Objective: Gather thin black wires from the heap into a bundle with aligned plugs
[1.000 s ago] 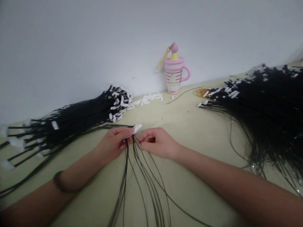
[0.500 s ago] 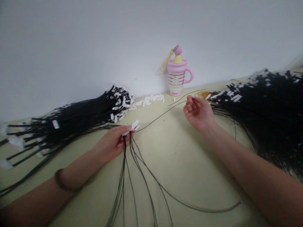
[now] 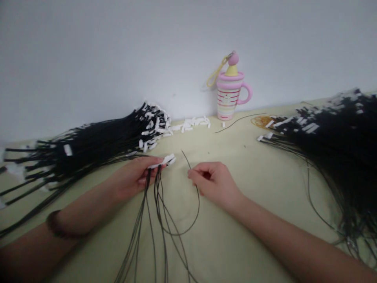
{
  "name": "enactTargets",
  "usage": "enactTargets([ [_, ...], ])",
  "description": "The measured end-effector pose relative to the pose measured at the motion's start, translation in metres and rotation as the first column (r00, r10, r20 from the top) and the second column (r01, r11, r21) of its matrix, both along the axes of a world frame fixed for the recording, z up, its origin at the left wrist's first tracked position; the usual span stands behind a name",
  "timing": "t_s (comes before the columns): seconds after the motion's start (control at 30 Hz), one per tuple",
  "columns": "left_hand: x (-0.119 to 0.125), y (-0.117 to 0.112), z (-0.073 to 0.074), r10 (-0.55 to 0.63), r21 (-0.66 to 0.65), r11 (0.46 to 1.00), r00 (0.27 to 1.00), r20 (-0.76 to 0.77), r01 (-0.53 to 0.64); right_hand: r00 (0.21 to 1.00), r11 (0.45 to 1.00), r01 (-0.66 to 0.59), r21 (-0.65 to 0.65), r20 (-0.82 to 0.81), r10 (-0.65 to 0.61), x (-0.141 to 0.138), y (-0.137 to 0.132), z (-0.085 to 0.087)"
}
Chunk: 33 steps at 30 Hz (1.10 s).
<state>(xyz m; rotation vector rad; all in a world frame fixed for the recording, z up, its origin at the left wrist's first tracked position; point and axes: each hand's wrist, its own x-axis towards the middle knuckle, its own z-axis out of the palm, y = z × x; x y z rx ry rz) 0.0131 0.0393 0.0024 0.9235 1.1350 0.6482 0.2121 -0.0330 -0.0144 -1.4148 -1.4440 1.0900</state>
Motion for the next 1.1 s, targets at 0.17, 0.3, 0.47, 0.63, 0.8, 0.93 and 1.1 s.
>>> enactTargets([
  [0.17,0.0003,-0.0005,-0.0042,0.011,0.000,1.000,1.000,0.020,-0.011,0.986,0.993,-0.031,0.117,0.166,0.012,0.0009,-0.0048,-0.0048],
  [0.3,0.0000,-0.0009,-0.0049,0.009,0.006,1.000,1.000,0.014,-0.009,0.976,0.977,-0.118,0.179,0.201,0.081,0.0001,-0.0066,-0.0041],
  [0.47,0.0018,-0.0034,-0.0022,-0.028,0.018,0.999,1.000,0.007,0.028,0.969,0.965,-0.157,0.211,0.223,0.108,-0.0007,-0.0067,-0.0045],
  [0.63,0.0034,-0.0048,0.0002,-0.020,0.025,0.999,1.000,0.004,0.020,0.963,0.959,-0.181,0.217,0.235,0.129,-0.0009,-0.0060,-0.0048],
  [0.8,0.0027,-0.0049,0.0005,-0.035,0.028,0.999,0.999,-0.001,0.035,0.958,0.954,-0.194,0.230,0.253,0.134,-0.0007,-0.0059,-0.0042],
  [0.93,0.0036,-0.0047,0.0004,-0.010,0.024,1.000,1.000,-0.008,0.010,0.955,0.956,-0.181,0.230,0.275,0.114,0.0002,-0.0060,-0.0041],
  [1.1,0.0047,-0.0054,0.0026,-0.011,0.019,1.000,1.000,-0.014,0.011,0.959,0.962,-0.165,0.220,0.263,0.104,0.0005,-0.0064,-0.0043],
])
